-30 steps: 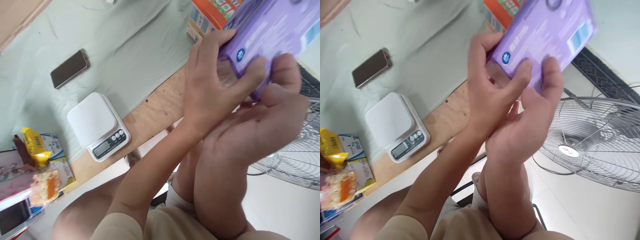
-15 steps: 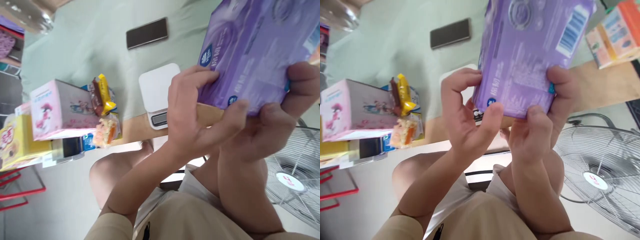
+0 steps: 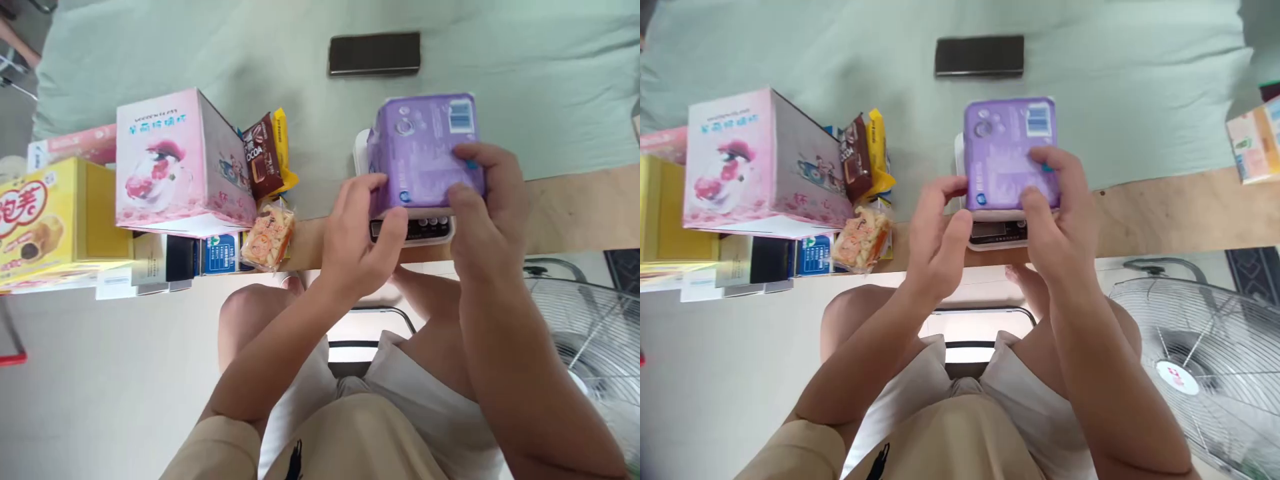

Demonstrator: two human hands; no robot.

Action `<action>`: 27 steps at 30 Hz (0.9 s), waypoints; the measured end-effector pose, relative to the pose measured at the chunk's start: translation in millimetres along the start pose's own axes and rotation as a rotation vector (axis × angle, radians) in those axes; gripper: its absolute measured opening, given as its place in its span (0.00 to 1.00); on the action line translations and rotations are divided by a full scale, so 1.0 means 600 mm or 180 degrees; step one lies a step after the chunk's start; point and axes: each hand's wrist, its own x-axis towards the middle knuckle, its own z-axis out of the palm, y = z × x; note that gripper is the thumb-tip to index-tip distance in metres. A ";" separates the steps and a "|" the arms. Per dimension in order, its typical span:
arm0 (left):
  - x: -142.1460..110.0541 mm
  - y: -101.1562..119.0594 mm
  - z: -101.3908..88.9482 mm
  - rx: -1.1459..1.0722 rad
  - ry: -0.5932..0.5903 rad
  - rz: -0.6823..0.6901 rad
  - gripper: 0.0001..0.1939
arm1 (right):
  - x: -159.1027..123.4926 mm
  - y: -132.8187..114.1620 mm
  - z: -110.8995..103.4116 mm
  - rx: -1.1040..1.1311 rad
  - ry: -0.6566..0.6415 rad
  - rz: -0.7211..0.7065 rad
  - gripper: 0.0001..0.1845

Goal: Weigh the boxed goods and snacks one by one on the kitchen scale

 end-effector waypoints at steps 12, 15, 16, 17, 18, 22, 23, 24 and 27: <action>-0.006 -0.048 -0.044 0.0157 -0.0233 -0.0025 0.17 | 0.021 0.133 -0.030 0.1154 0.0687 0.0272 0.28; 0.000 -0.041 -0.031 0.0068 -0.0310 0.0000 0.18 | 0.018 0.141 -0.028 0.1308 0.0505 0.0282 0.27; 0.001 -0.039 -0.027 0.0039 -0.0305 0.0003 0.18 | 0.017 0.140 -0.028 0.1297 0.0440 0.0269 0.27; 0.002 -0.039 -0.024 0.0015 -0.0285 0.0015 0.18 | 0.017 0.139 -0.028 0.1265 0.0384 0.0242 0.26; 0.002 -0.039 -0.022 0.0000 -0.0261 0.0030 0.18 | 0.016 0.137 -0.028 0.1223 0.0346 0.0190 0.26; -0.001 -0.041 -0.020 -0.0020 -0.0260 -0.0007 0.18 | 0.015 0.125 -0.024 0.1176 0.0245 0.0049 0.26; -0.002 -0.042 -0.022 -0.0014 -0.0276 -0.0033 0.18 | 0.015 0.123 -0.021 0.1201 0.0205 0.0042 0.25; -0.002 -0.043 -0.023 -0.0007 -0.0288 -0.0040 0.18 | 0.014 0.120 -0.018 0.1221 0.0166 0.0022 0.25; -0.002 -0.044 -0.027 0.0019 -0.0339 -0.0040 0.18 | 0.009 0.112 -0.009 0.1139 0.0078 -0.0044 0.27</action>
